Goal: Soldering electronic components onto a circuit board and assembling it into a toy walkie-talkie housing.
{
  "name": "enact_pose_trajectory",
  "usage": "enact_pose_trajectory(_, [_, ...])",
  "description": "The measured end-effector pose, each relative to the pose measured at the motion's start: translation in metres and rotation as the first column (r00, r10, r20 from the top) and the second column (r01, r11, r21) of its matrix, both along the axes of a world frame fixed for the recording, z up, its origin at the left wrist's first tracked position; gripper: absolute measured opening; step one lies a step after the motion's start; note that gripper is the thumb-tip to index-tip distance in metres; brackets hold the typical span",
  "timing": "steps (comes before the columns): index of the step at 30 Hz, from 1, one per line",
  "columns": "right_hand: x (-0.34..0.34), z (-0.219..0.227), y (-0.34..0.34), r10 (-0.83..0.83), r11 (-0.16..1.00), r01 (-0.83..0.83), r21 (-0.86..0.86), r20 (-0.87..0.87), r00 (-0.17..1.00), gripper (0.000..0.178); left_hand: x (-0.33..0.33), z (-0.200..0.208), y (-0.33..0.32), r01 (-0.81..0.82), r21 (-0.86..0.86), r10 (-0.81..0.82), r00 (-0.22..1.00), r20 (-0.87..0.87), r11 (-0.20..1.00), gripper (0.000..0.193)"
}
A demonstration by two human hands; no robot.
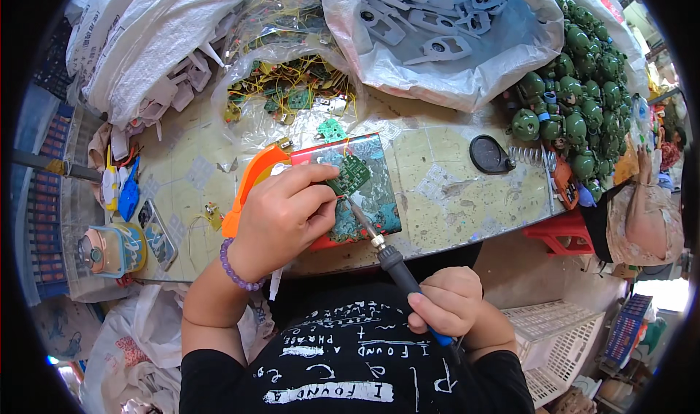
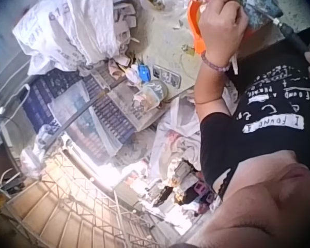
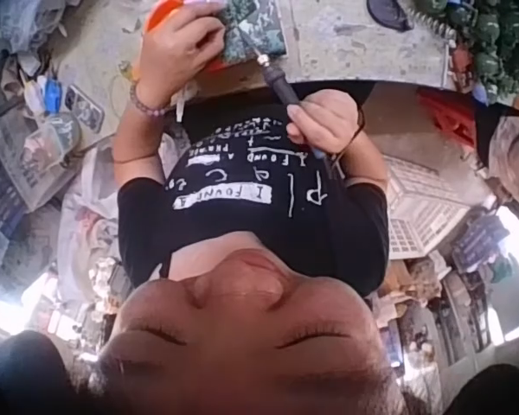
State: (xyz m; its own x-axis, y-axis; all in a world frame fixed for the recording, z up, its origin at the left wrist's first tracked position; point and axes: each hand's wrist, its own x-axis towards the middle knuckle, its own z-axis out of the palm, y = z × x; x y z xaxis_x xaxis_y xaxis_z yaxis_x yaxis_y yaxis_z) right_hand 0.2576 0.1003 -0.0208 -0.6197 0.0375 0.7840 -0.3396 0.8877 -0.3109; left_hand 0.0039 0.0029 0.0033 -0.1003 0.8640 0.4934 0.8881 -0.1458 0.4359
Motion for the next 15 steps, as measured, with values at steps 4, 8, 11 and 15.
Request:
enact_pose_trajectory(4, [-0.0022, -0.0013, -0.0001, -0.006, 1.0, 0.006, -0.001, -0.005, 1.0, 0.02, 0.0, -0.0002, 0.0005, 0.001, 0.006, -0.001, 1.0, -0.003, 1.0, 0.013])
enact_pose_trajectory(8, [-0.002, -0.002, -0.0003, 0.004, 1.0, -0.004, -0.001, -0.002, 1.0, 0.021, 0.0, -0.0007, 0.0, 0.004, 0.0, -0.004, 1.0, 0.004, 1.0, 0.013])
enact_pose_trajectory(11, [-0.0017, -0.0018, 0.0, 0.008, 1.0, -0.008, 0.004, 0.005, 1.0, 0.021, 0.0008, -0.0011, -0.0003, 0.002, 0.0, -0.002, 1.0, 0.005, 1.0, 0.013])
enact_pose_trajectory(15, [-0.0005, -0.0003, 0.0001, 0.007, 1.0, -0.008, 0.015, 0.014, 1.0, 0.022, 0.0016, -0.0018, 0.0004, -0.003, 0.021, 0.003, 1.0, -0.015, 1.0, 0.013])
